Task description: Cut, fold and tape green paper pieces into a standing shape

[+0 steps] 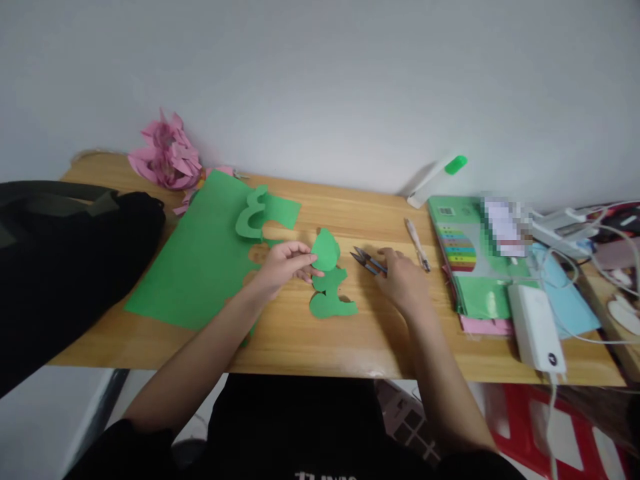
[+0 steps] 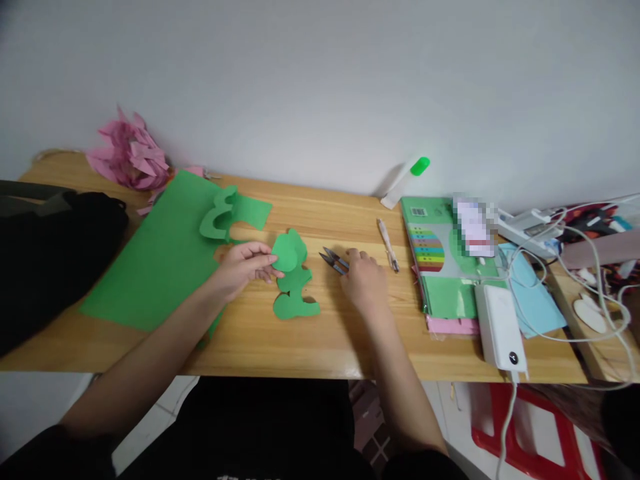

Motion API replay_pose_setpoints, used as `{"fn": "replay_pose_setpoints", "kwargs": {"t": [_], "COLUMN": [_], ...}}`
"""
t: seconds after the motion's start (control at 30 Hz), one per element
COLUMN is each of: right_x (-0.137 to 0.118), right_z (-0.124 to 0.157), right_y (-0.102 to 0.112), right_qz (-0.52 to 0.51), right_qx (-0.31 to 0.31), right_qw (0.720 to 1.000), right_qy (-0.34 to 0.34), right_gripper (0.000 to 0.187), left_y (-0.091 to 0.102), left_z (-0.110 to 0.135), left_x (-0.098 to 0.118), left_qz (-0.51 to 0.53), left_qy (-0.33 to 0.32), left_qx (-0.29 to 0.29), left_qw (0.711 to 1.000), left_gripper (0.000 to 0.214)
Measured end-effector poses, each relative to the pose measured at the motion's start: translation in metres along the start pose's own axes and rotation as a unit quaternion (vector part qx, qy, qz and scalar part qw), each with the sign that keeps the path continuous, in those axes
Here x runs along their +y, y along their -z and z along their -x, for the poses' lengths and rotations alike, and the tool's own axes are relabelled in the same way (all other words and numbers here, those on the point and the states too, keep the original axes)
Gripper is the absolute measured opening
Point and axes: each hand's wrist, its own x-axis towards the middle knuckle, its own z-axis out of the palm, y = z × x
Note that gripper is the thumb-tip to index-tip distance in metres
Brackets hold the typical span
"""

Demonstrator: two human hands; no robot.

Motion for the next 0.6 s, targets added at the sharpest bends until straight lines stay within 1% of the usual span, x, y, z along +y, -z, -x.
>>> {"fn": "replay_pose_setpoints", "kwargs": {"t": [0.03, 0.1, 0.2, 0.27, 0.33, 0.4, 0.47, 0.6], "right_x": [-0.0003, -0.0003, 0.0019, 0.0030, 0.0019, -0.0012, -0.0045, -0.0043], "right_z": [0.0006, 0.0020, 0.0035, 0.0049, 0.0070, 0.0092, 0.0105, 0.0077], "right_y": [0.0003, -0.0009, -0.0045, -0.0052, -0.0037, -0.0015, -0.0012, -0.0093], "right_qz": [0.009, 0.013, -0.011, -0.018, -0.003, 0.018, 0.033, 0.022], "right_qx": [-0.014, -0.024, -0.015, -0.017, -0.028, -0.037, -0.037, -0.020], "right_qw": [1.000, 1.000, 0.999, 0.998, 0.997, 0.998, 0.998, 0.999], "right_qy": [0.001, 0.009, 0.038, 0.065, 0.073, 0.056, 0.029, -0.013], "right_gripper": [0.043, 0.040, 0.036, 0.037, 0.041, 0.042, 0.037, 0.029], "left_y": [0.0002, 0.0004, 0.0005, 0.0008, 0.0013, 0.0018, 0.0020, 0.0015], "left_z": [-0.0003, -0.0008, -0.0017, -0.0024, -0.0030, -0.0035, -0.0039, -0.0043], "left_x": [-0.0001, -0.0003, -0.0006, -0.0012, -0.0020, -0.0029, -0.0036, -0.0035], "left_qz": [0.013, 0.034, 0.050, 0.052, 0.049, 0.050, 0.059, 0.078], "left_qy": [0.002, 0.001, -0.006, -0.008, -0.012, -0.017, -0.024, -0.034], "left_qx": [0.003, 0.007, 0.011, 0.011, 0.011, 0.019, 0.033, 0.048], "left_qw": [1.000, 0.999, 0.999, 0.999, 0.999, 0.998, 0.997, 0.995], "left_gripper": [0.043, 0.045, 0.045, 0.044, 0.040, 0.038, 0.037, 0.040]}}
